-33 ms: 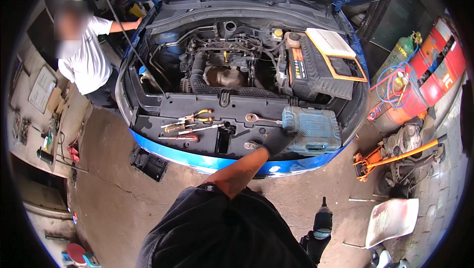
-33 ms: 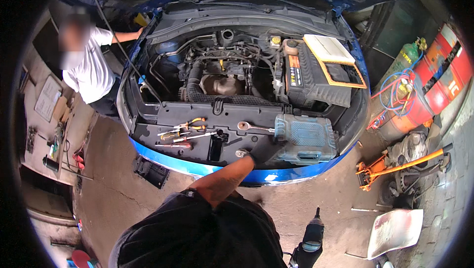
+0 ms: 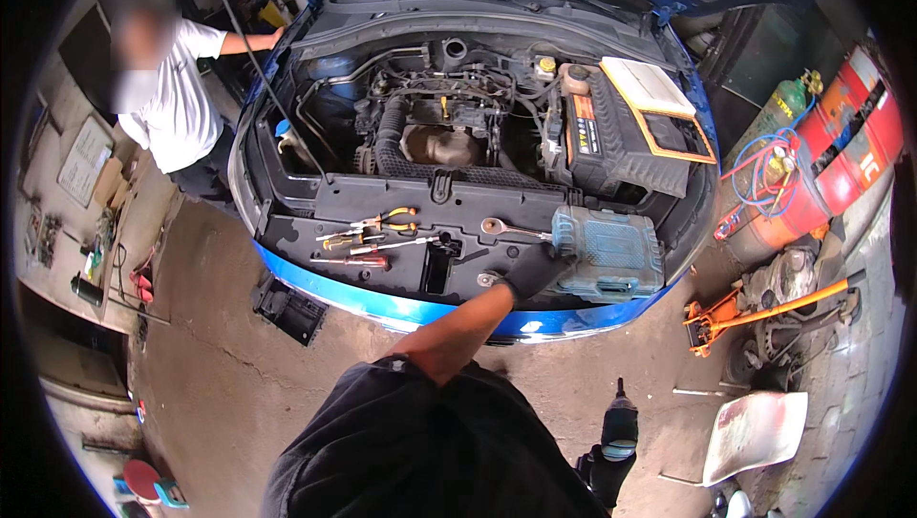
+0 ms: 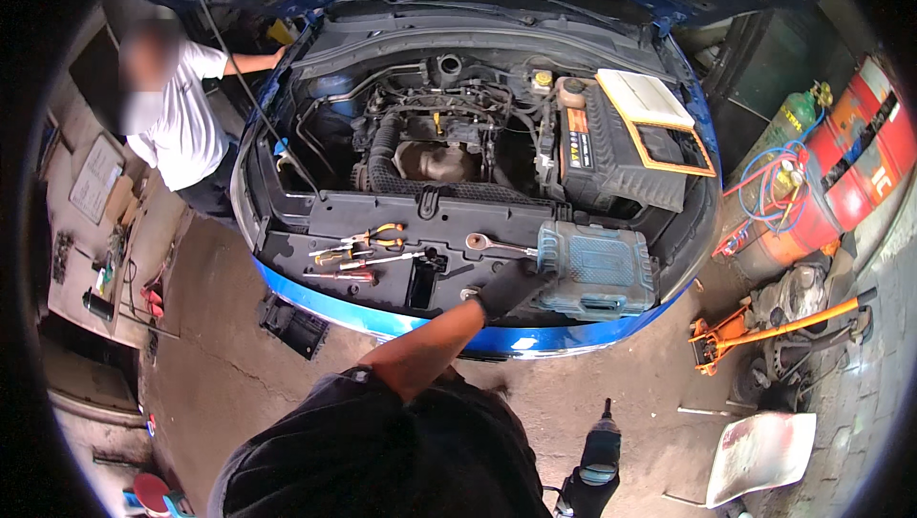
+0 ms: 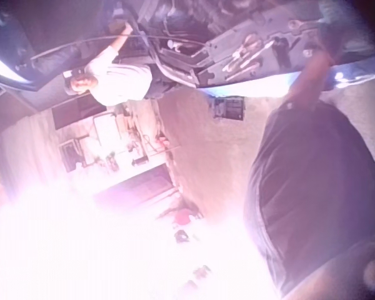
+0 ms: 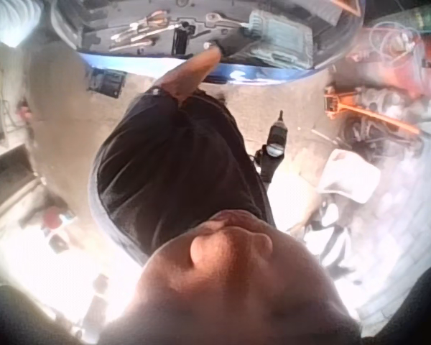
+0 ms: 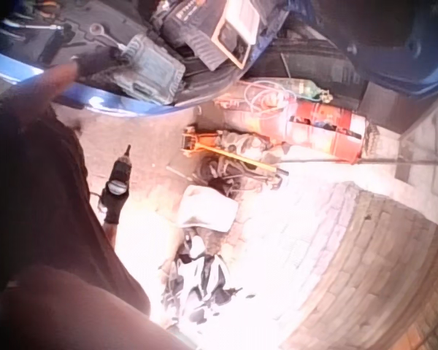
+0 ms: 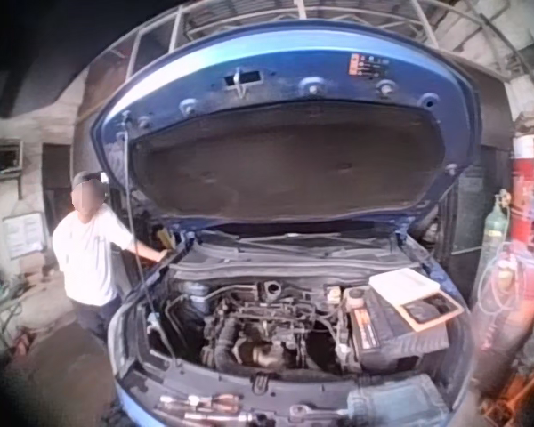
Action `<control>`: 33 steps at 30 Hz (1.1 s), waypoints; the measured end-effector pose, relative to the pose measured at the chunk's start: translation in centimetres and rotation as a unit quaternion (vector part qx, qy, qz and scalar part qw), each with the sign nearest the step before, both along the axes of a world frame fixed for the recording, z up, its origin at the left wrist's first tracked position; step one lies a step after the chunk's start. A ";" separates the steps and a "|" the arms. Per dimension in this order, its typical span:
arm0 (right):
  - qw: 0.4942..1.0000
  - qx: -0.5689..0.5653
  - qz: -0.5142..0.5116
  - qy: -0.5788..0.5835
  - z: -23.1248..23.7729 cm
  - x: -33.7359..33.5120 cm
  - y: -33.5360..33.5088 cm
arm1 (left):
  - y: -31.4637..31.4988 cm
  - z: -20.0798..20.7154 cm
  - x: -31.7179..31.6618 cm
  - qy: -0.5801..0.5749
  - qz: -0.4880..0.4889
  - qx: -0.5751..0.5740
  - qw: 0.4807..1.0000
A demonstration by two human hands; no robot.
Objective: The person uses a power tool and their hands to remove bolts and work on components within a car engine bay.
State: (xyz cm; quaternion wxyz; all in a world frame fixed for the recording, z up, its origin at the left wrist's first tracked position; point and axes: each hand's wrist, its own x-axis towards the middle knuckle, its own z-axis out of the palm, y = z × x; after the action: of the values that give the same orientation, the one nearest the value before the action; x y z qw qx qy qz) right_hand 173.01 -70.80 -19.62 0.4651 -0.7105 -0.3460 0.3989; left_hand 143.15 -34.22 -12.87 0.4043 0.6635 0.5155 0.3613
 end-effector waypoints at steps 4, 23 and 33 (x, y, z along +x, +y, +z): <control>0.959 -0.163 0.062 -0.226 5.0 -3.5 2.9 | -3.4 1.3 -6.3 -0.057 0.008 0.010 0.998; 0.881 0.023 0.419 -0.217 13.0 -35.6 12.1 | -25.1 -3.5 -48.8 -0.213 0.362 -0.125 0.899; 0.937 -0.114 0.329 0.019 20.1 -52.3 18.1 | -28.4 -4.9 -67.1 -0.256 0.443 -0.121 0.851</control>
State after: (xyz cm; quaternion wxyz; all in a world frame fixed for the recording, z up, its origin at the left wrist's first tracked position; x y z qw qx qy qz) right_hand 120.69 -52.67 0.43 0.2302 -0.5975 -0.5037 0.5799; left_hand 76.02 -62.61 -17.76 0.3963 0.1946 0.6728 0.5937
